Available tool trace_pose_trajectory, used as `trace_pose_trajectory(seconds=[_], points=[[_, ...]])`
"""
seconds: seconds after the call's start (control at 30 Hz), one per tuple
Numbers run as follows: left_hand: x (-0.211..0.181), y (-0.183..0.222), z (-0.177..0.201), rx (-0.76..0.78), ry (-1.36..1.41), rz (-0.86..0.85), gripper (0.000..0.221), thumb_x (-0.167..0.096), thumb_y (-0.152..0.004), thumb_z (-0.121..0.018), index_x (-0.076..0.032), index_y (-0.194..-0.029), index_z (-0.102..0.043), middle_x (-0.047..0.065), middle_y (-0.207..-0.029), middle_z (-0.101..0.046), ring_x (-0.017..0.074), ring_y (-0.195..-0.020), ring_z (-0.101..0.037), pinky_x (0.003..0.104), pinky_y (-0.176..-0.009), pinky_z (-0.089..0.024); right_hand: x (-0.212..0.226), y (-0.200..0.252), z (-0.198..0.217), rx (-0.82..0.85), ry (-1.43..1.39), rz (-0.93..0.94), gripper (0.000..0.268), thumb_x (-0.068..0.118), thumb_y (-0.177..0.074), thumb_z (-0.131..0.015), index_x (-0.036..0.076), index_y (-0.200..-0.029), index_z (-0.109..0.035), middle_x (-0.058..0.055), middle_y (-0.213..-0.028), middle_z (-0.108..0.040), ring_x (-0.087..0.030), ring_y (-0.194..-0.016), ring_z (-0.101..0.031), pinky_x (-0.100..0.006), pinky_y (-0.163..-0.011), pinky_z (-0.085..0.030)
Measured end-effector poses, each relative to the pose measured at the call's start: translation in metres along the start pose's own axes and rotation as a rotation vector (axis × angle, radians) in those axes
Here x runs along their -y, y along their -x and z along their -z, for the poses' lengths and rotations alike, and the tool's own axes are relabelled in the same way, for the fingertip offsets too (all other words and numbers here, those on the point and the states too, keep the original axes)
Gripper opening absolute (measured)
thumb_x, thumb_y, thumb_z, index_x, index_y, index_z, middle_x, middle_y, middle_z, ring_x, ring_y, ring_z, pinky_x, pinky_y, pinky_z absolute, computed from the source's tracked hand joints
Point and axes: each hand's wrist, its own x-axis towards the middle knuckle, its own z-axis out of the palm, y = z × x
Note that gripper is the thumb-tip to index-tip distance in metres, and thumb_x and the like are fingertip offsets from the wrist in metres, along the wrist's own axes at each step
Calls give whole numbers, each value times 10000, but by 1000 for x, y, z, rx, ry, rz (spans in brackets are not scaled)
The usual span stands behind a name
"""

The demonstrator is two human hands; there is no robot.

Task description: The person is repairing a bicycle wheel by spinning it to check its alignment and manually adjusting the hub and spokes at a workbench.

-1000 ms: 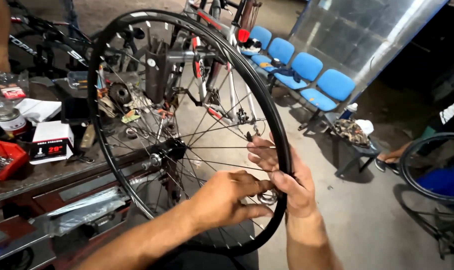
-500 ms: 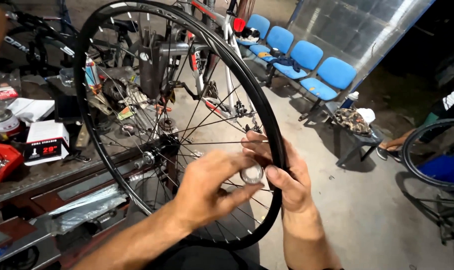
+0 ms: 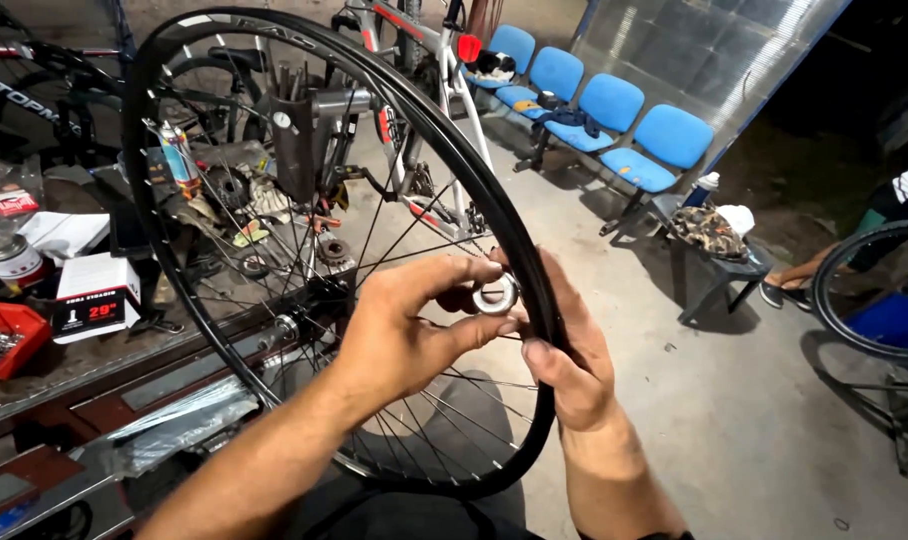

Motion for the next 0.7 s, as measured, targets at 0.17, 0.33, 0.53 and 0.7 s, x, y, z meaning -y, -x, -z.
trace_pose_trajectory(seconds=[0.17,0.33,0.53,0.7], points=[[-1,6,0,4,-236,-270,370,-172,-902,-861,-23,-1204,-710,188,-1236,-738,272,-1034,-787,360,-921,-645,0,2,1,5,-26,-9,771,191,-1023,-636,56,-1673,-246,-267,-1686,-380,-370,-1589,-385,-429,-1175,-479],[4,9,-4,-27,-381,-428,346,-160,-1022,-775,5,-1301,-656,214,-1397,-679,302,-1029,-814,384,-856,-646,-5,3,5,12,-73,-34,806,174,-1008,-651,70,-1681,-220,-272,-1673,-397,-347,-1575,-401,-434,-1156,-506],[-14,-14,-2,-53,-17,150,176,-186,-951,-757,-123,-1110,-800,122,-735,-804,215,-622,-787,343,-638,-598,-11,2,2,-164,39,21,744,93,-832,-692,-108,-1507,-451,-346,-1313,-651,-401,-1207,-665,-564,-1029,-544],[10,2,-9,29,-200,-119,494,-353,-906,-790,-70,-1303,-707,181,-953,-737,321,-675,-711,468,-656,-556,-7,7,7,-304,101,2,658,62,-761,-759,-143,-1362,-590,-309,-963,-747,-336,-921,-780,-456,-831,-650]])
